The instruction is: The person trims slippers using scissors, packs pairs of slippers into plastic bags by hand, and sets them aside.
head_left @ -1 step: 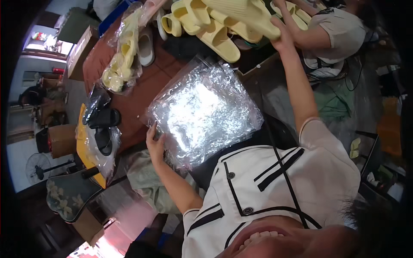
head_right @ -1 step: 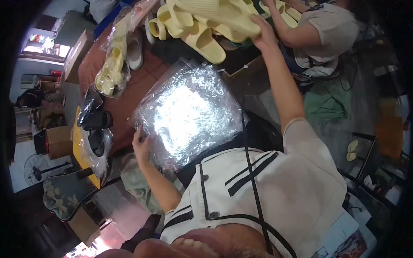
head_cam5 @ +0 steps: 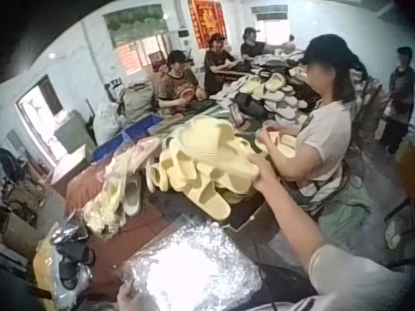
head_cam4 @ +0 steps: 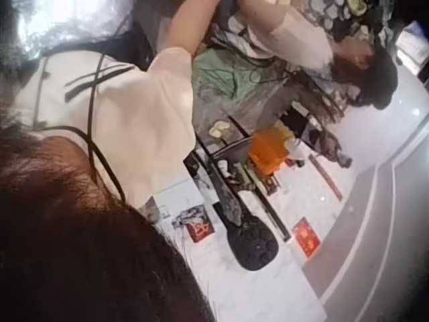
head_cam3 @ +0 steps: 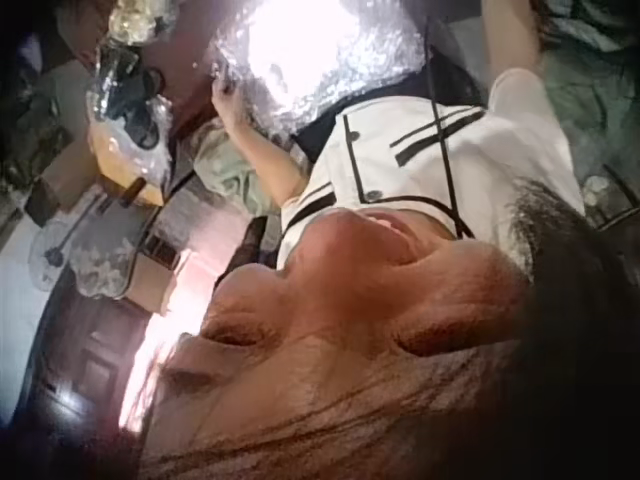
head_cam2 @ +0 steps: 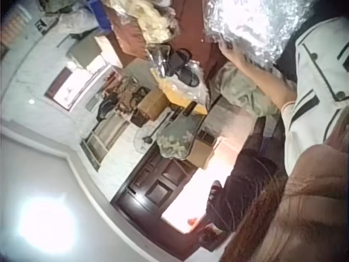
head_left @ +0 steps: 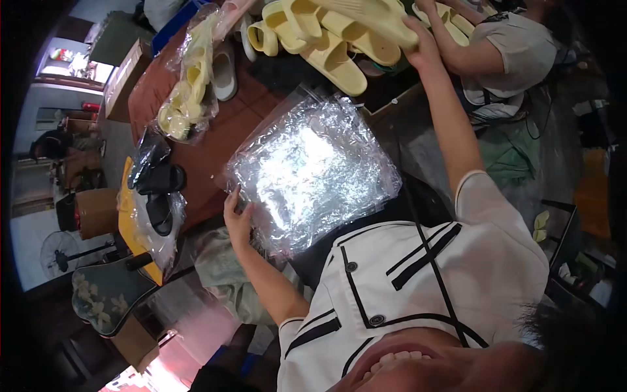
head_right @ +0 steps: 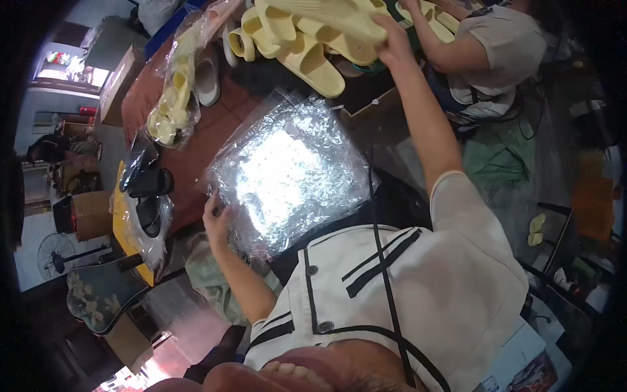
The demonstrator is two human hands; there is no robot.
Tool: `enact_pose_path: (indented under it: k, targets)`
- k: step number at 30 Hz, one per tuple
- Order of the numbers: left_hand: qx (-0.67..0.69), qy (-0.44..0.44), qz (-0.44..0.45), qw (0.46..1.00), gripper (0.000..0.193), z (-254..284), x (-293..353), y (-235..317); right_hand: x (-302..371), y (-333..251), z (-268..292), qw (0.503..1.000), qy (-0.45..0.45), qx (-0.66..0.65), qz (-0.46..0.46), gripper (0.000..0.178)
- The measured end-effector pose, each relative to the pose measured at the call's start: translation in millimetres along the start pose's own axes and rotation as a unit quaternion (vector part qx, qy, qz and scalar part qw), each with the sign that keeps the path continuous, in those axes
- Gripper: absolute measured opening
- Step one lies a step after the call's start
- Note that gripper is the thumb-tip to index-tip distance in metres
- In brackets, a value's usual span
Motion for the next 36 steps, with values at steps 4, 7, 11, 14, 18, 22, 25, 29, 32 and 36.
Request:
enact_pose_path:
  k: [4, 7, 11, 14, 18, 22, 25, 29, 32, 36]
  targets:
    - [0.017, -0.014, -0.02, 1.0, 0.073, 9.7, -25.3, 25.1, -121.7, 1.6, -15.9, 0.973, -0.222, -0.055, 0.022, 0.027]
    - [-0.166, 0.025, -0.009, 0.986, 0.091, 14.2, 0.2, 13.3, -129.2, 58.8, -96.3, 0.995, -0.03, 0.077, 0.048, 0.021]
    - [-0.093, -0.012, 0.045, 0.995, 0.102, 0.2, 3.8, 18.0, -45.3, 70.7, -153.9, 0.804, -0.097, 0.531, 0.248, 0.045]
    - [-0.168, -0.007, 0.048, 0.985, 0.11, -11.2, 5.5, 22.7, 43.2, 118.6, -168.5, 0.614, -0.372, 0.643, 0.267, 0.057]
    - [-0.088, -0.041, 0.031, 0.995, 0.112, -19.6, 1.9, 23.6, 163.3, 174.5, -115.7, 0.439, -0.547, 0.713, -0.012, 0.102]
    - [-0.109, -0.013, 0.01, 0.994, 0.103, -14.1, 6.2, 15.4, 224.4, 167.5, -72.7, 0.364, -0.554, 0.73, -0.169, 0.111]
    - [-0.089, 0.0, 0.007, 0.996, 0.085, -11.8, 9.8, 9.7, 238.8, 153.0, -66.7, 0.375, -0.536, 0.737, -0.17, 0.108]
    - [-0.194, 0.037, -0.017, 0.98, 0.073, 5.5, 18.9, 26.9, 245.0, 144.4, -55.5, 0.375, -0.514, 0.759, -0.139, 0.101]
    - [-0.284, 0.103, -0.04, 0.952, 0.07, 15.8, 42.9, 78.9, 248.4, 140.3, -55.9, 0.374, -0.502, 0.765, -0.154, 0.098]
    - [-0.345, 0.024, 0.059, 0.936, 0.074, -18.3, 66.7, 62.2, 253.7, 138.5, -62.2, 0.373, -0.479, 0.77, -0.194, 0.095]
Point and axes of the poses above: each hand's wrist, its own x-axis away from the middle knuckle, its own z-axis out of the back of the hand, y = z × x, the point moved 5 cm from there along -x, towards the middle knuckle, and after that the axes turned 10 degrees about -x, right-handed, at the moved point
